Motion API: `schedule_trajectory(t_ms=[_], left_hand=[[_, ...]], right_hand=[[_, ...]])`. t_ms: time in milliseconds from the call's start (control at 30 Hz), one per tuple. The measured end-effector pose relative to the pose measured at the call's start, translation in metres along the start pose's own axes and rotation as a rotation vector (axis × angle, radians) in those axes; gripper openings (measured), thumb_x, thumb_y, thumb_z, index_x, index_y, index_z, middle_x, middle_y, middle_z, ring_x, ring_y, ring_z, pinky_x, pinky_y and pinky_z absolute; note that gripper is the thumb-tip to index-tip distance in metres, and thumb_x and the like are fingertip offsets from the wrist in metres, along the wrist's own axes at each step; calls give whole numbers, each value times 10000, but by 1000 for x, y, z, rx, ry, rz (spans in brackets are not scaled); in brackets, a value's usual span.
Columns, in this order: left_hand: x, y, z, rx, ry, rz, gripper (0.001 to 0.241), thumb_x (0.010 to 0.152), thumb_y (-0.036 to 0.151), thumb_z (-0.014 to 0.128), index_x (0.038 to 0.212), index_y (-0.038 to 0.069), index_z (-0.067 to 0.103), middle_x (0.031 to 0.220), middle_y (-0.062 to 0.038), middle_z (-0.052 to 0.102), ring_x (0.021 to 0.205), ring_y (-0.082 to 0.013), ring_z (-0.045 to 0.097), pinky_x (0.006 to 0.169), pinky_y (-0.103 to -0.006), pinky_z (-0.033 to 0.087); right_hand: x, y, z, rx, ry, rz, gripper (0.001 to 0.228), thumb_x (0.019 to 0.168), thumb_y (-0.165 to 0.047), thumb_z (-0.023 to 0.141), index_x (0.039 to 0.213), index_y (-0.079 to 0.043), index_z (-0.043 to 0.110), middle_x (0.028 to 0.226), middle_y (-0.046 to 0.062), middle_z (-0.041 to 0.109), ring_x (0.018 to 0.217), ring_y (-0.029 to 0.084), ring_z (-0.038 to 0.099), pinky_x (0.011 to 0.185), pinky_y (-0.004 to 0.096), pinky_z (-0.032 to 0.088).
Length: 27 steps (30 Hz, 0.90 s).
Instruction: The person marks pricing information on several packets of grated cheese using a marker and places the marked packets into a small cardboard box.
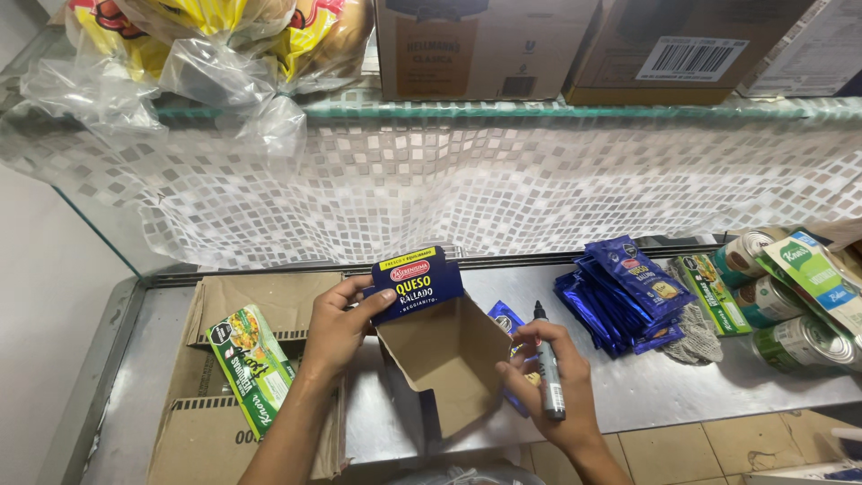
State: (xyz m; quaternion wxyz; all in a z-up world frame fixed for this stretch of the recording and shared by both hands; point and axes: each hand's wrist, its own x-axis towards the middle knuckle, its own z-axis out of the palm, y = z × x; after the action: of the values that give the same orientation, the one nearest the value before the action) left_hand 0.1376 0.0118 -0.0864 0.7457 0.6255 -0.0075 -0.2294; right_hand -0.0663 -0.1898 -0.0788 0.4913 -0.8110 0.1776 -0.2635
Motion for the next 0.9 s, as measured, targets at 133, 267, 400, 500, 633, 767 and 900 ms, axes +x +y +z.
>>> schedule_trajectory(t_ms=[133, 267, 400, 500, 633, 767, 900], left_hand=[[0, 1, 2, -38, 26, -49, 236, 838, 109, 783, 1058, 24, 771, 945, -104, 759, 768, -187, 690, 560, -329, 575], [3, -6, 1, -1, 34, -29, 224, 840, 137, 795, 1042, 42, 773, 940, -70, 758, 757, -158, 682, 530, -302, 552], [4, -5, 2, 28, 69, -38, 288, 846, 166, 782, 1114, 67, 744, 981, -67, 724, 834, -160, 688, 598, -309, 581], [1, -5, 5, 125, 77, 45, 342, 862, 223, 757, 1181, 108, 714, 1049, -54, 718, 914, -128, 685, 709, -276, 585], [4, -15, 9, 471, 168, 306, 498, 853, 386, 736, 1277, 160, 606, 1291, -60, 637, 1201, -202, 623, 987, -349, 518], [-32, 3, 21, 500, 208, 428, 690, 864, 503, 723, 1370, 79, 523, 1441, -238, 436, 1262, -527, 539, 856, -502, 610], [-60, -1, 27, 733, 113, 326, 743, 724, 604, 712, 1357, 254, 543, 1518, -50, 403, 1138, -258, 643, 819, -445, 603]], right_hand=[[4, 0, -1, 0, -7, 29, 365, 739, -52, 791, 1069, -133, 659, 1031, 33, 691, 690, 87, 670, 673, 232, 570], [6, 2, -1, 51, -20, 96, 392, 727, -50, 812, 1079, -112, 652, 1015, 64, 683, 644, 100, 672, 631, 235, 552], [8, -1, 2, 9, 24, 105, 365, 743, -40, 790, 1068, -128, 650, 980, 47, 717, 746, 108, 693, 640, 241, 578], [17, 0, 4, -99, 64, 81, 320, 777, -102, 790, 1064, -153, 655, 892, 18, 752, 795, 101, 720, 684, 251, 581], [42, -5, 5, -189, 18, 76, 283, 792, -165, 816, 1009, -130, 639, 731, -25, 745, 619, 89, 689, 644, 257, 565], [57, 11, 14, -177, 65, 52, 381, 705, -179, 913, 1003, -134, 679, 675, 64, 748, 574, 195, 704, 618, 352, 587], [64, 3, 18, -153, -40, 119, 302, 808, -202, 849, 1022, -164, 640, 681, -50, 637, 485, 86, 595, 557, 259, 491]])
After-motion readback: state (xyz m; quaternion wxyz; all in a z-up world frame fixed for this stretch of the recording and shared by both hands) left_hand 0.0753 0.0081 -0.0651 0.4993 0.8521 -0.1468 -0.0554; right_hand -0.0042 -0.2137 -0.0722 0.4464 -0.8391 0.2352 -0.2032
